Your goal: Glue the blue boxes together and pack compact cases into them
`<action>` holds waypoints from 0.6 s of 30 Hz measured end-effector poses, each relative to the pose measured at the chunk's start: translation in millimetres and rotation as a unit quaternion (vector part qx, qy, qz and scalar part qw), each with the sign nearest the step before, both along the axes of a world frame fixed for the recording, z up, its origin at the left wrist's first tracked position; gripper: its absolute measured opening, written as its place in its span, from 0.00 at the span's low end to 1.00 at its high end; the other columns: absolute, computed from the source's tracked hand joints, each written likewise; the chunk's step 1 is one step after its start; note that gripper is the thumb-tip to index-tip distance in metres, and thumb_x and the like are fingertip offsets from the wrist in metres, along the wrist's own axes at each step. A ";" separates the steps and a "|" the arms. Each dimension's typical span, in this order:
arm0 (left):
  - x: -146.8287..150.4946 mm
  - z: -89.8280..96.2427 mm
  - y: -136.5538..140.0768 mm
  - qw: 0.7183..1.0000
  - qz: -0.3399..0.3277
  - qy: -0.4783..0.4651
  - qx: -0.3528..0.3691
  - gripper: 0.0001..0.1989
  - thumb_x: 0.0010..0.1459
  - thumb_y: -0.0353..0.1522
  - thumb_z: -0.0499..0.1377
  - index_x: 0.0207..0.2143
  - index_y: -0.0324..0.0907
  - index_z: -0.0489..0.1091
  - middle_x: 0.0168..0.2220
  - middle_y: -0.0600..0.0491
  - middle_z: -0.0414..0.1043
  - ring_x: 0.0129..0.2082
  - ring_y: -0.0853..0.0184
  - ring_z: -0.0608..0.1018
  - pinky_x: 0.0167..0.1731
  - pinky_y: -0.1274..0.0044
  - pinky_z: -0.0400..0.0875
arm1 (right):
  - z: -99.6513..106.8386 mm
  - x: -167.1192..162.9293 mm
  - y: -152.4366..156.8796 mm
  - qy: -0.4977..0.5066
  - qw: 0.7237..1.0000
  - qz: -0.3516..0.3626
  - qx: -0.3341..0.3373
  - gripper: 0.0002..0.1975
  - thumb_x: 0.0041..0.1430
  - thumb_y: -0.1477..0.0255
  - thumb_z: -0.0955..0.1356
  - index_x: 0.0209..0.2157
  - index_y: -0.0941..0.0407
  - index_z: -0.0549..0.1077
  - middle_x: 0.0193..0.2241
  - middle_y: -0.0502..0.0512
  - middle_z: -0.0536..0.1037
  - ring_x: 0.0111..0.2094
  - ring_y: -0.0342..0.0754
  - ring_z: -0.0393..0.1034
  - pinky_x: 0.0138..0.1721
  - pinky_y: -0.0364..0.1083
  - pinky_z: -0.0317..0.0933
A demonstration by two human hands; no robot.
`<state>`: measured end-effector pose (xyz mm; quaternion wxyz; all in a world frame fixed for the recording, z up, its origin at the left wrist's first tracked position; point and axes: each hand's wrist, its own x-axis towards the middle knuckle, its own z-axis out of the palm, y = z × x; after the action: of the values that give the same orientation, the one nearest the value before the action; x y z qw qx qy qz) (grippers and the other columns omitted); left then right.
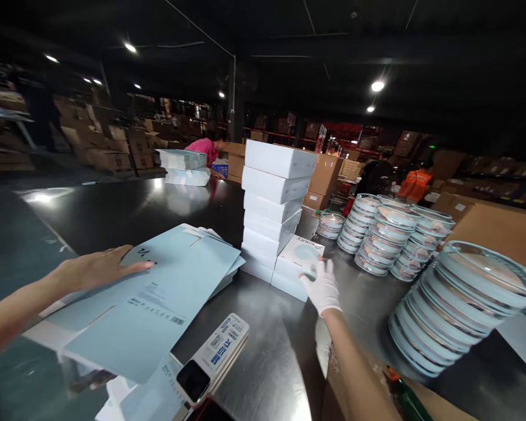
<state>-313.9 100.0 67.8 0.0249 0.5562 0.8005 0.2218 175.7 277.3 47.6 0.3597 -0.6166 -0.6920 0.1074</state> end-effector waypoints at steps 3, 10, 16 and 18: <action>6.1 14.4 8.8 0.997 0.033 0.034 -0.057 0.37 0.60 0.54 0.58 0.49 0.24 0.73 0.43 0.30 0.82 0.45 0.33 0.82 0.43 0.56 0.75 | 25.2 7.6 -28.1 0.067 0.997 0.009 0.048 0.37 0.61 0.61 0.67 0.67 0.61 0.57 0.68 0.72 0.61 0.66 0.63 0.62 0.65 0.63 0.58; 18.3 61.0 -2.7 0.992 0.104 0.059 -0.027 0.33 0.71 0.46 0.41 0.45 0.26 0.73 0.40 0.45 0.82 0.44 0.51 0.83 0.37 0.76 0.76 | 60.9 5.7 -130.1 0.108 0.979 0.102 0.143 0.21 0.62 0.57 0.65 0.52 0.52 0.72 0.52 0.60 0.79 0.49 0.56 0.78 0.53 0.57 0.69; 65.7 113.6 -56.3 0.947 0.199 0.163 0.192 0.42 0.68 0.59 0.38 0.52 0.30 0.70 0.36 0.43 0.79 0.36 0.45 0.84 0.26 0.73 0.71 | 84.0 -2.0 -214.9 -0.177 0.813 0.002 0.554 0.08 0.63 0.70 0.69 0.42 0.54 0.69 0.31 0.57 0.73 0.31 0.53 0.66 0.32 0.51 0.59; 109.1 109.9 -79.9 0.903 0.028 0.267 0.336 0.31 0.70 0.55 0.45 0.43 0.39 0.72 0.21 0.57 0.69 0.19 0.62 0.76 0.20 0.79 0.59 | 82.9 -3.0 -235.0 -0.188 0.794 -0.010 0.578 0.11 0.60 0.66 0.72 0.39 0.53 0.68 0.28 0.54 0.69 0.27 0.50 0.62 0.29 0.49 0.55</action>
<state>-204.8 20.1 177.7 -0.3847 0.5476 0.6701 0.3212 172.7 42.3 130.4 0.5126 -0.3090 -0.6733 -0.4340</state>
